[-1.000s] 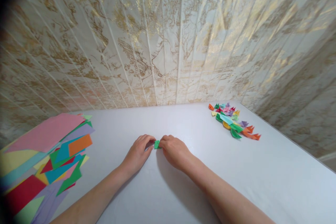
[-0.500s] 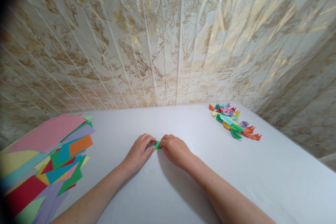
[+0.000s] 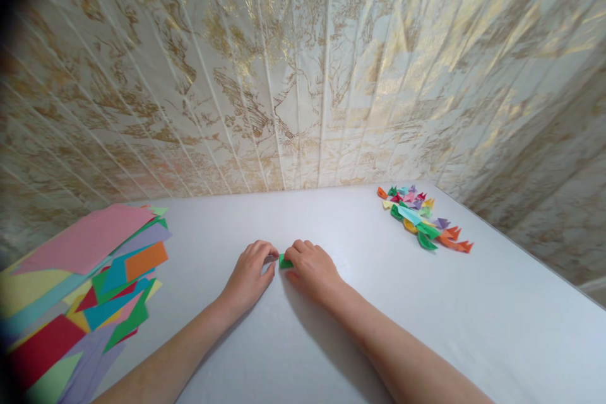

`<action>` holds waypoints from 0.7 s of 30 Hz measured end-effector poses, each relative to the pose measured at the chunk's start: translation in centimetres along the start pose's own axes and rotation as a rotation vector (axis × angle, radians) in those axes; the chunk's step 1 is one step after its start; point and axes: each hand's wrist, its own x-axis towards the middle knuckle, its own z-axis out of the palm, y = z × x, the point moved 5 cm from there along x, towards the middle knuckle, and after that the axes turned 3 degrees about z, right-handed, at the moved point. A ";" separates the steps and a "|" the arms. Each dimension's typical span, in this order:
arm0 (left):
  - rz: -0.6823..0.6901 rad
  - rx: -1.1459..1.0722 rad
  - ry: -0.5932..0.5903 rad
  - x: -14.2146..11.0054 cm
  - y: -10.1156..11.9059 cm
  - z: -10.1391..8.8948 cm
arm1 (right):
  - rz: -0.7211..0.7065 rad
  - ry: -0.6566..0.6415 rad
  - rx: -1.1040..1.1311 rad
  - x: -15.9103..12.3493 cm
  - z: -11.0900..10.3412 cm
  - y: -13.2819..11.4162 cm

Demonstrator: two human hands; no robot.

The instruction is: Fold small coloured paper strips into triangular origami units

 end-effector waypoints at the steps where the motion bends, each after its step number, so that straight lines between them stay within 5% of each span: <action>1: 0.001 -0.006 -0.006 0.0 0.0 0.0 | 0.016 0.014 -0.022 0.0 0.1 -0.1; 13: 0.038 -0.106 -0.031 0.3 0.3 0.2 | 0.039 0.020 -0.018 0.4 0.3 0.1; 21: 0.017 -0.121 0.002 0.6 -0.1 0.3 | -0.017 -0.104 0.154 -0.4 -1.1 0.8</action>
